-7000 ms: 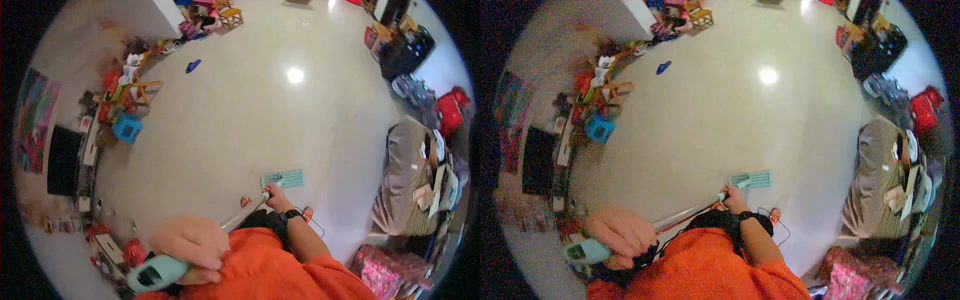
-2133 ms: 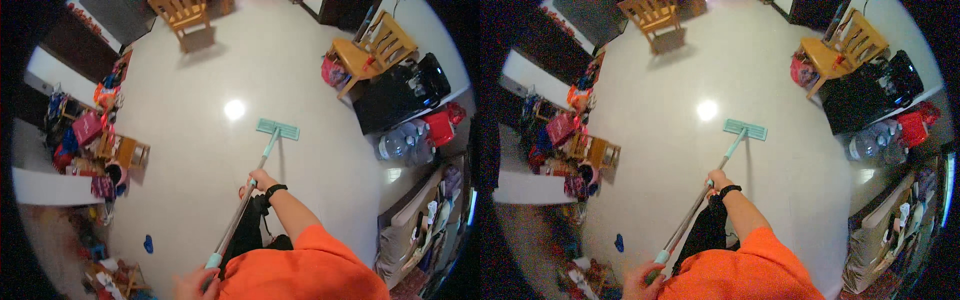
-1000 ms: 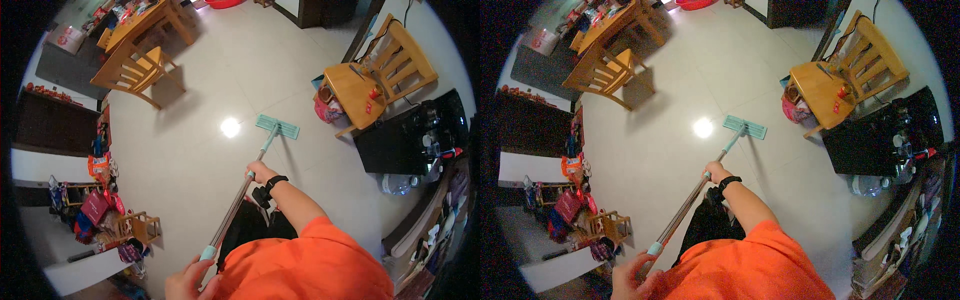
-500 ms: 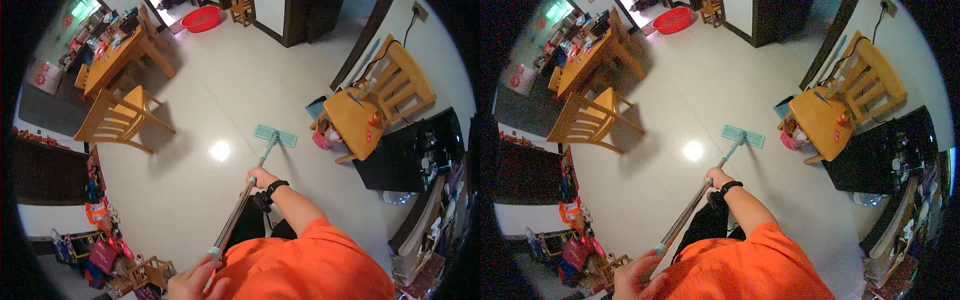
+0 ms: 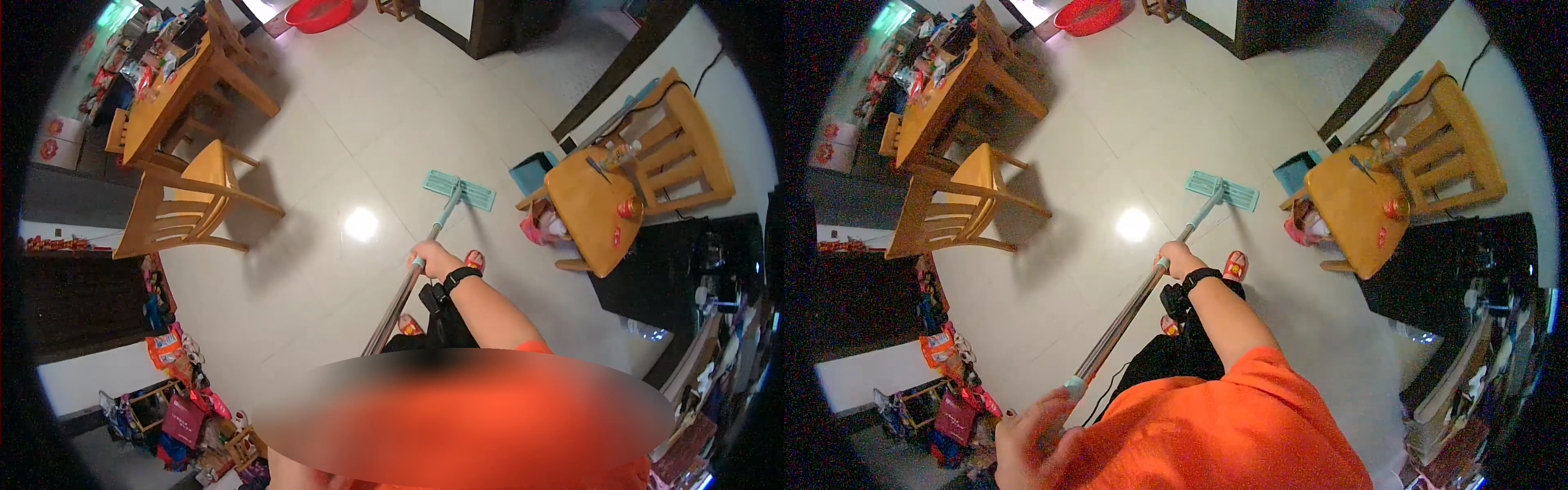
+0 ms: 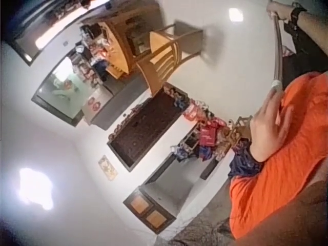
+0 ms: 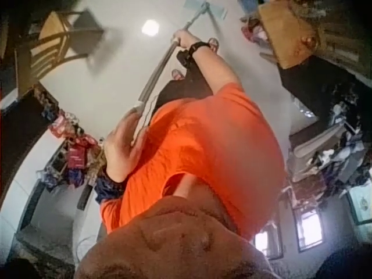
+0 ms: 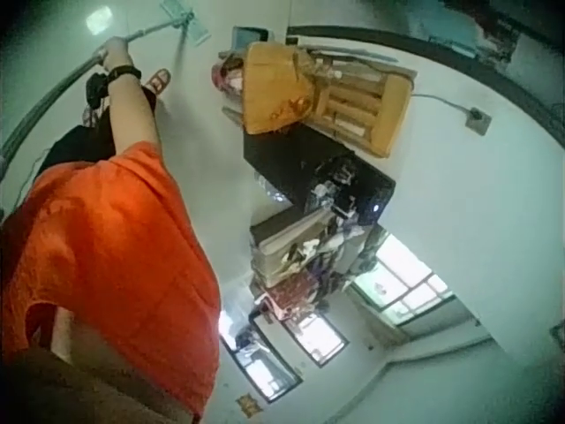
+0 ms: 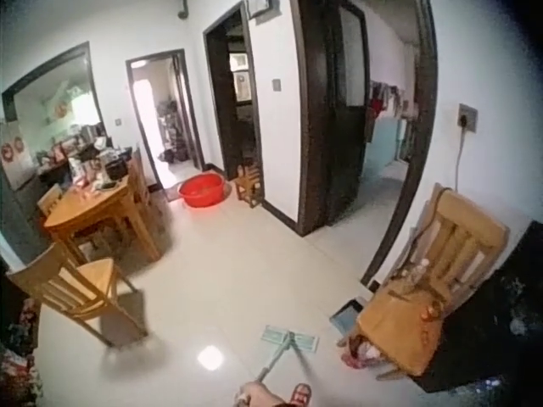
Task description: Mop the tiled floor and pick up plastic waste.
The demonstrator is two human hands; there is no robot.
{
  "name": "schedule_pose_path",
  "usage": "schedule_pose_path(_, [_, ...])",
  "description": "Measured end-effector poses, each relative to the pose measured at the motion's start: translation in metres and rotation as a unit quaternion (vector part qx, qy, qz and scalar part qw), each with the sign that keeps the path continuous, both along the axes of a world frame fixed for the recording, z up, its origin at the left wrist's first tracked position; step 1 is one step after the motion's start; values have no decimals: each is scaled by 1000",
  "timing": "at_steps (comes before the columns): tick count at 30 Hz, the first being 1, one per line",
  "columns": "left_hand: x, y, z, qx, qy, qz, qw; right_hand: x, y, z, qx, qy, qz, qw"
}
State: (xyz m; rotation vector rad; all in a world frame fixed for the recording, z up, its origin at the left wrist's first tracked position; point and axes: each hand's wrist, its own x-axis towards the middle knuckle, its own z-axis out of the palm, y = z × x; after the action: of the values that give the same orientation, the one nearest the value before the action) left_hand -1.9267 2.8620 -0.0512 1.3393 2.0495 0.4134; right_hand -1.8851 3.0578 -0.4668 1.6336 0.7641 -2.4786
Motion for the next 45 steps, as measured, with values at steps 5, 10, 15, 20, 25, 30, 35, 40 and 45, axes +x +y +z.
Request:
schedule_pose_path(5, [4, 70, 1, -9, -9, 23, 1000, -7, 67, 3, -63, -4, -81, 995])
schedule_pose_path(10, [-18, 148, 8, 281, 128, 236, 921, -29, 122, 4, -140, 121, -195, 963])
schedule_pose_path(15, [-38, 198, 11, 394, 65, 297, 868, -8, 166, 28, -121, 152, -56, 979])
schedule_pose_path(20, [-63, 229, 18, 382, 74, 329, 860, 65, 221, 27, 12, 94, -71, 993])
schedule_pose_path(25, [-91, 265, 17, 430, 67, 354, 828, 180, 263, -39, 20, 119, -242, 963])
schedule_pose_path(30, [-122, 290, 18, 462, 84, 301, 830, 255, 286, -23, 39, 102, -354, 929])
schedule_pose_path(35, [-144, 325, 19, 491, 31, 318, 811, 315, 325, -9, 182, 38, -436, 881])
schedule_pose_path(40, [-148, 349, 24, 483, 55, 302, 820, 377, 413, -25, 184, -142, -462, 856])
schedule_pose_path(45, [-127, 374, 33, 464, 93, 321, 820, 403, 479, -18, 287, -248, -430, 819])
